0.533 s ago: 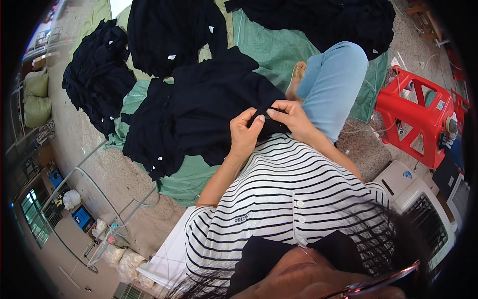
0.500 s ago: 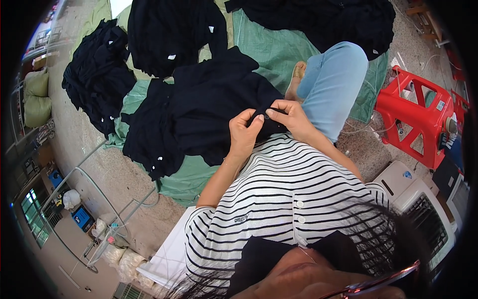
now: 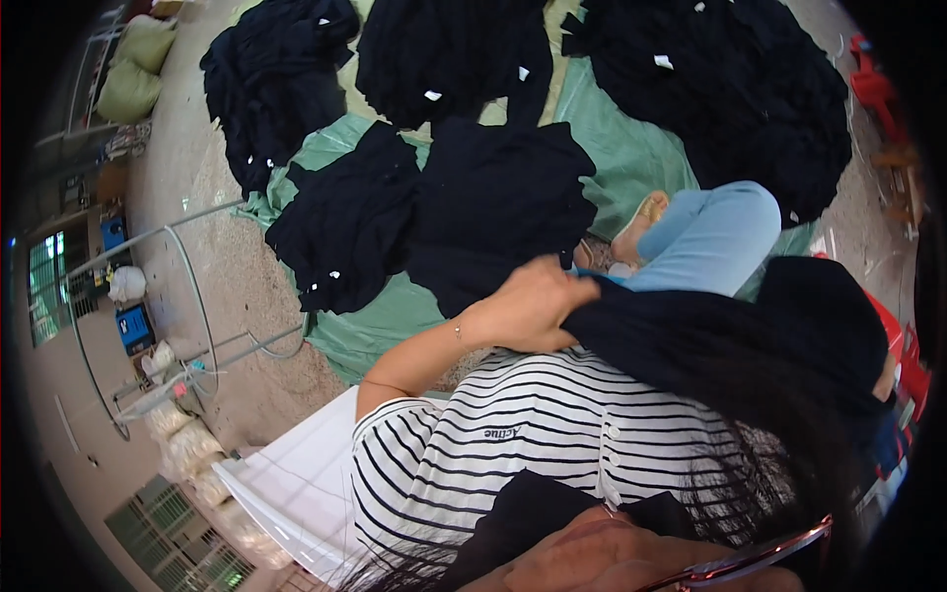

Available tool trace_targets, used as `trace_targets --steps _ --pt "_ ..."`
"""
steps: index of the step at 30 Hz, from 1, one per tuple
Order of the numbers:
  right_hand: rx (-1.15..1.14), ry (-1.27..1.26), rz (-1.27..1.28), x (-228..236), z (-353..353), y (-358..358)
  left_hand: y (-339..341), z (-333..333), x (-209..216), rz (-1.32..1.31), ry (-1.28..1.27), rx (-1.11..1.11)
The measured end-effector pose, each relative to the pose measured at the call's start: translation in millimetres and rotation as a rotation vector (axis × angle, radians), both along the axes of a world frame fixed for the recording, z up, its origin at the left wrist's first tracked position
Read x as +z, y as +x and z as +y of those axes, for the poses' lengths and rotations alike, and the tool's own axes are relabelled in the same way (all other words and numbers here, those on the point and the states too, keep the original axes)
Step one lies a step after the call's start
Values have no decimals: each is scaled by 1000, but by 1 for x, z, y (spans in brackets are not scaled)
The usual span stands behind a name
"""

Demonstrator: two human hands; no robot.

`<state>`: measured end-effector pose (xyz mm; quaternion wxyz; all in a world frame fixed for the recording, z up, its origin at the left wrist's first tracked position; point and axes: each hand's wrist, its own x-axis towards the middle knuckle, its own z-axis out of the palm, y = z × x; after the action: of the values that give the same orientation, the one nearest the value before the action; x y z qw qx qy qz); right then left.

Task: Checking and buttoning black garments from a pile on the floor.

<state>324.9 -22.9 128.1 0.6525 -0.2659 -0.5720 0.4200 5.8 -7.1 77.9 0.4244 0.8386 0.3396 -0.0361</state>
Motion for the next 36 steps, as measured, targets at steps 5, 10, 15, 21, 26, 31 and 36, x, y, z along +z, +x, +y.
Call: trace_targets --steps 5,10,15,21,26,31,36 --pt "-278 -347 -243 -20 32 3 -58 45 21 -186 -224 166" --pt "-201 -581 -376 -106 52 -19 -242 207 192 136 1414 903" --pt "-36 -565 -605 -141 36 -63 -344 263 259 -176 1640 1140" --pt "153 -627 -841 -175 28 -90 -189 151 47 -392 489 915" --pt "-34 -329 -903 -207 54 -122 -89 32 -60 -249 289 943" --pt "-240 -381 -961 -235 83 -151 -39 -38 -79 -184 743 786" --pt "-279 -284 -955 -243 93 -156 -33 -65 -104 127 846 805"
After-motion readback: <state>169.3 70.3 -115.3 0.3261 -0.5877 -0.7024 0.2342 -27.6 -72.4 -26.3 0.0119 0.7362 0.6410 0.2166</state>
